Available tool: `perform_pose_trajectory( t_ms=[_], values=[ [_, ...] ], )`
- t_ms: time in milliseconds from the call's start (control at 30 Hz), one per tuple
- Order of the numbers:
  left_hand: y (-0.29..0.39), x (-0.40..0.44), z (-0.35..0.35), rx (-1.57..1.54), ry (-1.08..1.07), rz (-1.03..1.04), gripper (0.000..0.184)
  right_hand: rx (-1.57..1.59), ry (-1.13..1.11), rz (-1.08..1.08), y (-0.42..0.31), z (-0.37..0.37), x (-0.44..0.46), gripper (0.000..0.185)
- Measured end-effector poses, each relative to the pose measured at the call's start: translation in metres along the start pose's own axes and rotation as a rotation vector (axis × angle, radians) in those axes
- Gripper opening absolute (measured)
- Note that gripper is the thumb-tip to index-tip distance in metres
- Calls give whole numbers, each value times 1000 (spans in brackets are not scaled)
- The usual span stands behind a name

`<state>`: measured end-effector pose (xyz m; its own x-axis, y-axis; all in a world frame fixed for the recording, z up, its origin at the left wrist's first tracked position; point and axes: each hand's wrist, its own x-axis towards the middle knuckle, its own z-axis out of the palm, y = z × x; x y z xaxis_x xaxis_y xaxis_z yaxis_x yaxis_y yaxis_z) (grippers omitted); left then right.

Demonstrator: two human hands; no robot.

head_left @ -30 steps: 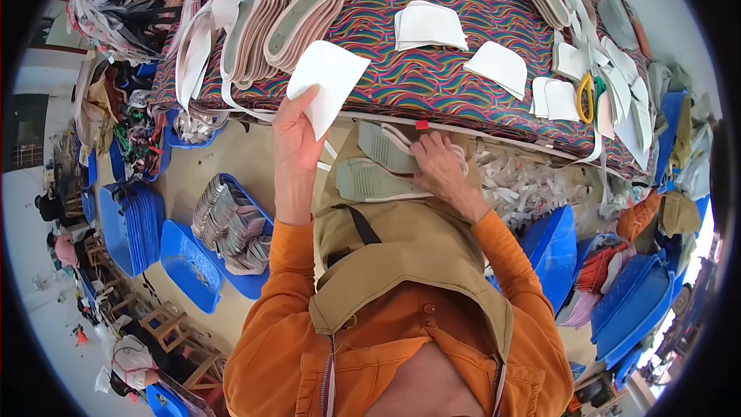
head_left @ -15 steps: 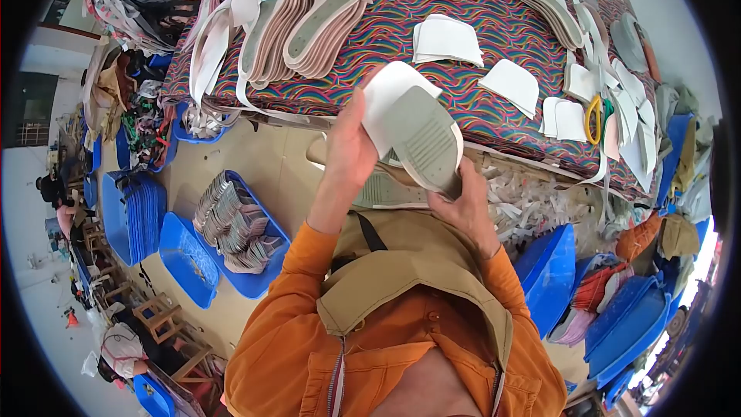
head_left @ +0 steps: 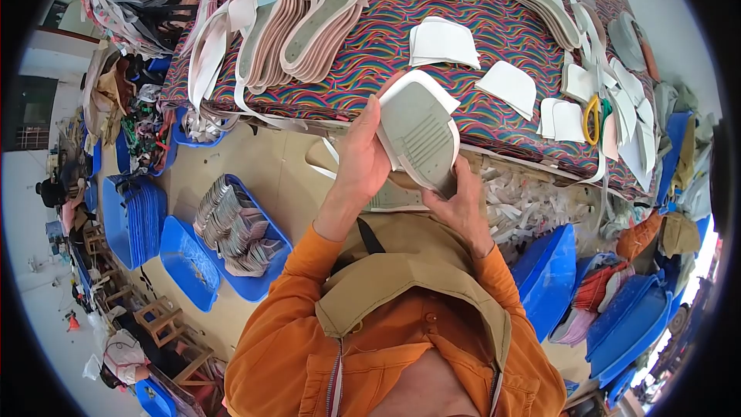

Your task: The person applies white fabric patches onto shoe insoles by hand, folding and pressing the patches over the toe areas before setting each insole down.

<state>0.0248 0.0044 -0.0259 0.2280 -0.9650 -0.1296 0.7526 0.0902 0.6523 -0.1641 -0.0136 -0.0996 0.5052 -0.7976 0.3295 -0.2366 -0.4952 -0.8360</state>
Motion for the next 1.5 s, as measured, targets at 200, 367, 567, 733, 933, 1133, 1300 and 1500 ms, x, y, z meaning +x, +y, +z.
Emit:
perform_pose_trajectory(
  t_ms=[200, 367, 567, 733, 933, 1133, 1300, 1500],
  values=[
    [-3, 0, -14, -56, 13, -49, 54, -40, -63, 55, 0, -7, 2, 68],
    [-4, -1, -21, -108, 60, -69, 50, -38, -106, 71, -6, -13, 9, 72],
    [-6, -2, -29, -169, 56, -116, 47, -78, -111, 25, 6, -14, 4, 73],
    [-16, 1, -21, -203, 116, -180, 46, 12, -53, -57, 6, -19, -4, 67],
    [-7, 2, -9, -79, 141, -132, 48, 52, 33, -28, -9, -29, 1, 62],
    [-6, -1, 0, -116, 38, -97, 53, -34, -44, 26, 3, -25, 3, 61],
    [-5, -2, -1, -116, 37, -99, 53, -38, -51, 12, 7, -22, 2, 62],
    [-6, -3, -8, -105, 42, -101, 52, -32, -89, 13, 6, -25, 4, 67]
  ],
)
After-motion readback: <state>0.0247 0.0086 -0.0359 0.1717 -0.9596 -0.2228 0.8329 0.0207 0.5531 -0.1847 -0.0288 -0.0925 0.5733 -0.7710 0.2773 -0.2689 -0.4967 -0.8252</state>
